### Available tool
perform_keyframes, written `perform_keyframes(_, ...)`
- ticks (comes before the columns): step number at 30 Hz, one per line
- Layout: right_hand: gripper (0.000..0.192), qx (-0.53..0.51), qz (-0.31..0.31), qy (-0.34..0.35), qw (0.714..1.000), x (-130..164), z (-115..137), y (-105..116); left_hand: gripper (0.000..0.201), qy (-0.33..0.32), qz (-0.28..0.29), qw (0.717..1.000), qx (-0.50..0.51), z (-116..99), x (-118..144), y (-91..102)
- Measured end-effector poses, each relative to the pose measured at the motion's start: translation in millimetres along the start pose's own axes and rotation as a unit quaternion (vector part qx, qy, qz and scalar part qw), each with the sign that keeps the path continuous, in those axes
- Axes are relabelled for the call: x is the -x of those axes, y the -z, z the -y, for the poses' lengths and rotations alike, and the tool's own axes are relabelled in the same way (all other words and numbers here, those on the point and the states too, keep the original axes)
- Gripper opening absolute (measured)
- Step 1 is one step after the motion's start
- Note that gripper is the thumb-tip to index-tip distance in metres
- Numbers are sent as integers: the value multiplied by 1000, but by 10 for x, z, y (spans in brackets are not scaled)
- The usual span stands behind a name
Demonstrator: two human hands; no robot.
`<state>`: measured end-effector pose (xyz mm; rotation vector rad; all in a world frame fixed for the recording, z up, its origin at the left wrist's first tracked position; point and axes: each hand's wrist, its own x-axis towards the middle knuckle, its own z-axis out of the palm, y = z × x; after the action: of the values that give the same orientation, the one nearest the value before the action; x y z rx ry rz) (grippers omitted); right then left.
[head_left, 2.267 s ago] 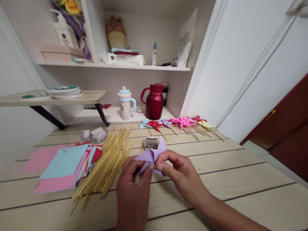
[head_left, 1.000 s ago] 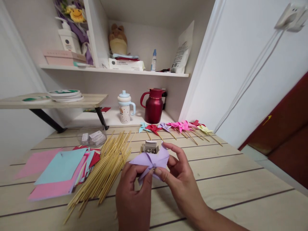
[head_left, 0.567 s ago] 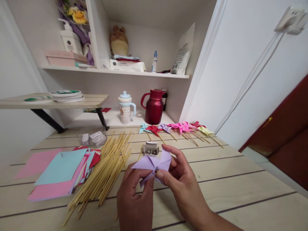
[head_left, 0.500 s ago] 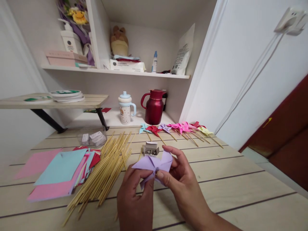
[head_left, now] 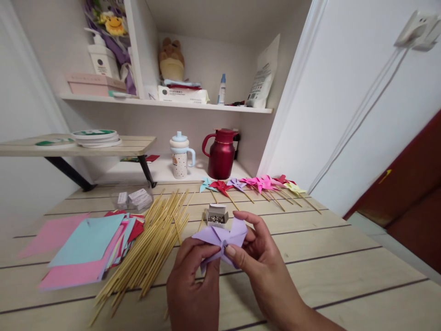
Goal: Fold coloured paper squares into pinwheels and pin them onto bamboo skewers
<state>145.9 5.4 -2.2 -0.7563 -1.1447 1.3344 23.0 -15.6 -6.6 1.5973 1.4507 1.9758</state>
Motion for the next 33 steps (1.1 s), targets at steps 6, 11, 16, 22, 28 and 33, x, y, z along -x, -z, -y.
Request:
perform_keyframes(6, 57, -4, -6, -1, 1000, -9, -9, 12, 14, 1, 0, 1000, 8, 16, 20, -17)
perform_keyframes(11, 56, -1, -1, -4, 1000, -16, -20, 25, 14, -5, -2, 1000, 1, 24, 20, -22)
perform_keyframes(16, 53, -14, 5, -11, 1000, -8, -7, 23, 14, -32, -16, 999, -19, 20, 6, -30)
perform_keyframes(22, 53, -26, -5, -27, 999, -5, 3, 47, 15, -63, -14, 997, -40, 25, 20, -42)
perform_keyframes(28, 61, -47, -16, -33, 998, -10, -28, 51, 10, -14, -11, 1000, -18, 62, 29, -70)
perform_keyframes(33, 72, -75, -16, -46, 996, -65, -65, 29, 10, 147, 29, 988, 42, 86, 15, -120)
